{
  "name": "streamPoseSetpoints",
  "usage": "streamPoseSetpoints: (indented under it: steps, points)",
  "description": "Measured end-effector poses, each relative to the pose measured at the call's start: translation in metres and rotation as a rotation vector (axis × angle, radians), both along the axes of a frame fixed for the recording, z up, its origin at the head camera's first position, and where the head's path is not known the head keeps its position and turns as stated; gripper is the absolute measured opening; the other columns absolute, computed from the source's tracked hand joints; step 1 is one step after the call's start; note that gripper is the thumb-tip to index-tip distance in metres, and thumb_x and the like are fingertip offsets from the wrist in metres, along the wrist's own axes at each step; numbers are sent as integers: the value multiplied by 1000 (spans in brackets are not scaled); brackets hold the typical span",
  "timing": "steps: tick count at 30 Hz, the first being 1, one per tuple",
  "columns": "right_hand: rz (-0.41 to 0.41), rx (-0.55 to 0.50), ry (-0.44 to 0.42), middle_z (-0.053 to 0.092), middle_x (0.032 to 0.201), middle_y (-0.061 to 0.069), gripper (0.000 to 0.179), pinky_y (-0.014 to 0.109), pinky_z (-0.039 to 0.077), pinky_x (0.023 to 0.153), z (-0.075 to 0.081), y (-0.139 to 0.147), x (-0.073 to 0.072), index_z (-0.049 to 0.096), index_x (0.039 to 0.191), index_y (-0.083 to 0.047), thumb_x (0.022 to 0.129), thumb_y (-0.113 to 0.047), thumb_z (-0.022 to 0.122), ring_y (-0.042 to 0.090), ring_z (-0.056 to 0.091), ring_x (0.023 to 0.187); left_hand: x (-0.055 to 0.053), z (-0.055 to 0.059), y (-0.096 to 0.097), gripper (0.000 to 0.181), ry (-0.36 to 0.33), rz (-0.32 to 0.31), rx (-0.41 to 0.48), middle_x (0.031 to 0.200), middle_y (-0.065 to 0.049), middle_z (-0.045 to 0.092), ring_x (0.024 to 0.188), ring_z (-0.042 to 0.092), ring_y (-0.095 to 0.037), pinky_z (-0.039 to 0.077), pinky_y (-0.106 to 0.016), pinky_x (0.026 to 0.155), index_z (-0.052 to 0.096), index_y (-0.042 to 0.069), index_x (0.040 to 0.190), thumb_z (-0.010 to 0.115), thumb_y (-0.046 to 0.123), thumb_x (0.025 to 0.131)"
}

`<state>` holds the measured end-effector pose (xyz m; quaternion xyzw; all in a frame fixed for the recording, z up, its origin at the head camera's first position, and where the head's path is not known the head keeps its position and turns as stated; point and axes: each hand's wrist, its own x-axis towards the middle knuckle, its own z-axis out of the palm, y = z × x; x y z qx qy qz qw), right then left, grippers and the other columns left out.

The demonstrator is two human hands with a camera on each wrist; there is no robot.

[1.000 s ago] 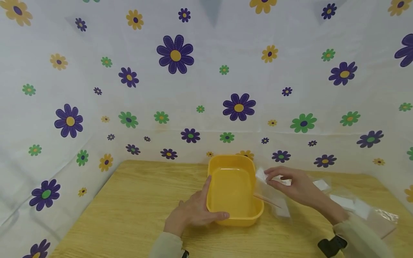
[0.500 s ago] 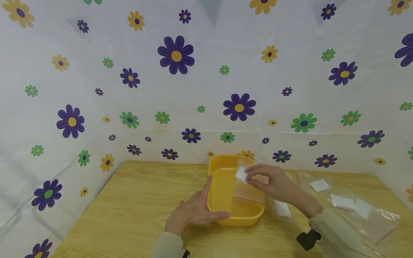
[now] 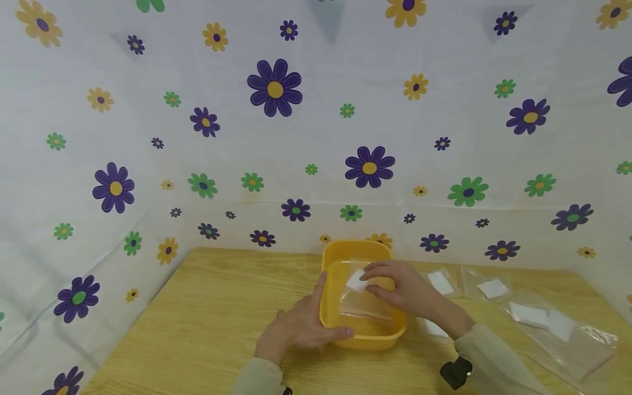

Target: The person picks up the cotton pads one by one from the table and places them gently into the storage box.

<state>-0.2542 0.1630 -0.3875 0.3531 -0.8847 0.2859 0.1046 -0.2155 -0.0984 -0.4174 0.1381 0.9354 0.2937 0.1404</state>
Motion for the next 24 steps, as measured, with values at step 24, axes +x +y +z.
streamPoseSetpoints:
  steps: [24]
  points:
    - [-259,179,99,38,164,17,74,80,33,108,-6,55,24,50,152,-24,89,-53,74,51,38,146,0,0,1,127,-16,13,41,156,-15,49,138,52,-34,32,-79,110,-6,26,166,70,76,78]
